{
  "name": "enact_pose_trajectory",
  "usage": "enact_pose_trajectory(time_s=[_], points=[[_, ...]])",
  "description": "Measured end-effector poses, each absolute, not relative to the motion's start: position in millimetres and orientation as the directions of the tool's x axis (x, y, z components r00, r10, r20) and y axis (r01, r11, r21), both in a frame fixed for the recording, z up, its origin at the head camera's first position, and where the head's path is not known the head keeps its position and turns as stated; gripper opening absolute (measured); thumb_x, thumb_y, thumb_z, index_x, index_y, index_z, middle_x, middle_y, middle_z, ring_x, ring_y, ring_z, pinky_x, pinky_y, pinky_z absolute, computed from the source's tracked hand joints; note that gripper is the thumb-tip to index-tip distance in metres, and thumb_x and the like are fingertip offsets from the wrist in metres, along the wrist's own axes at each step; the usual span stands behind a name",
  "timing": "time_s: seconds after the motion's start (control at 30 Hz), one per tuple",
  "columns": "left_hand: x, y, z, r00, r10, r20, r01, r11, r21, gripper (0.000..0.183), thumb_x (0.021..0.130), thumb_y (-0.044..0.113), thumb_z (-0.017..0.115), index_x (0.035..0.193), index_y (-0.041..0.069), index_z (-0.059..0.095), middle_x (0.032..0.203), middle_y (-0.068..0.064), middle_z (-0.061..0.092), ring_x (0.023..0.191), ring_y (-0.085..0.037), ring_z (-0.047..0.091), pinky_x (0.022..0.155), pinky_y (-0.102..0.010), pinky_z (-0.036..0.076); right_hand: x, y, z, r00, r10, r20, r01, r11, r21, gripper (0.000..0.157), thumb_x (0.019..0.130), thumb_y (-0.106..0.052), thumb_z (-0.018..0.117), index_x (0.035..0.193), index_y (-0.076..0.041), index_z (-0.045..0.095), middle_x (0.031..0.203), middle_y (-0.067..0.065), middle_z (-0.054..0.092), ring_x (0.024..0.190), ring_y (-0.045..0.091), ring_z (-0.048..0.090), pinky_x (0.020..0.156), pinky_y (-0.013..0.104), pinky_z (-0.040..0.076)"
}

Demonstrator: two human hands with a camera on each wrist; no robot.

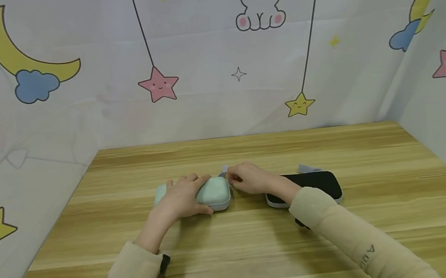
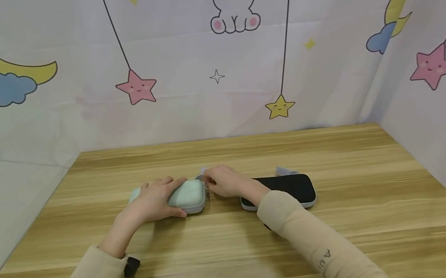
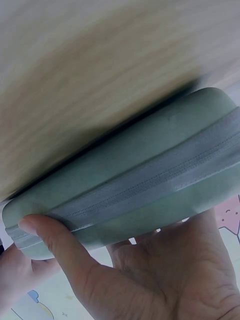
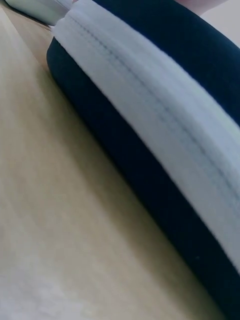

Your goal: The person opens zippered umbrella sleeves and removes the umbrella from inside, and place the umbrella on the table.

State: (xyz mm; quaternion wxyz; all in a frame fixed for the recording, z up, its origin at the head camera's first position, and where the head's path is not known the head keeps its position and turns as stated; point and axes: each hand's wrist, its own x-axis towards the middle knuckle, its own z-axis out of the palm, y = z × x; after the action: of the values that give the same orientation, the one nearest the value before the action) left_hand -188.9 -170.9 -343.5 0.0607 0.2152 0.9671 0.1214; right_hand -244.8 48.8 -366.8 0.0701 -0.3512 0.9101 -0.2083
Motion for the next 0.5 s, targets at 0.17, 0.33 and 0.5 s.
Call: enact_pose_trajectory(time_s=[0.17, 0.33, 0.5], points=[[-189.1, -171.2, -344.1, -0.901, 0.428, -0.066, 0.4, 0.88, 0.256, 0.086, 0.074, 0.044, 0.08, 0.145, 0.013, 0.043, 0.135, -0.014, 0.054, 0.127, -0.038, 0.048, 0.101, -0.072, 0.026, -243.1, 50.0, -367.7, -0.737, -0.676, 0.033, -0.623, 0.659, -0.421, 0.009, 0.096, -0.009, 0.055, 0.092, -0.008, 0.063, 0.081, 0.002, 0.064, 0.062, 0.007, 0.048, 0.058, 0.018, 0.04], [-189.6, -170.7, -344.8, -0.9, 0.43, -0.068, 0.401, 0.88, 0.256, 0.086, 0.074, 0.044, 0.08, 0.145, 0.014, 0.042, 0.134, -0.013, 0.054, 0.127, -0.037, 0.048, 0.101, -0.072, 0.027, -241.4, 52.1, -366.1, -0.712, -0.701, 0.053, -0.657, 0.637, -0.403, 0.007, 0.094, -0.006, 0.056, 0.093, -0.006, 0.064, 0.082, 0.004, 0.065, 0.064, 0.007, 0.049, 0.06, 0.018, 0.041], [-189.8, -170.2, -345.2, -0.9, 0.431, -0.069, 0.403, 0.88, 0.25, 0.086, 0.074, 0.044, 0.08, 0.146, 0.014, 0.042, 0.135, -0.013, 0.054, 0.127, -0.037, 0.048, 0.101, -0.071, 0.028, -240.7, 53.6, -365.0, -0.722, -0.689, 0.056, -0.643, 0.639, -0.423, 0.008, 0.093, -0.005, 0.058, 0.093, -0.007, 0.065, 0.082, 0.005, 0.067, 0.063, 0.007, 0.05, 0.059, 0.018, 0.041]])
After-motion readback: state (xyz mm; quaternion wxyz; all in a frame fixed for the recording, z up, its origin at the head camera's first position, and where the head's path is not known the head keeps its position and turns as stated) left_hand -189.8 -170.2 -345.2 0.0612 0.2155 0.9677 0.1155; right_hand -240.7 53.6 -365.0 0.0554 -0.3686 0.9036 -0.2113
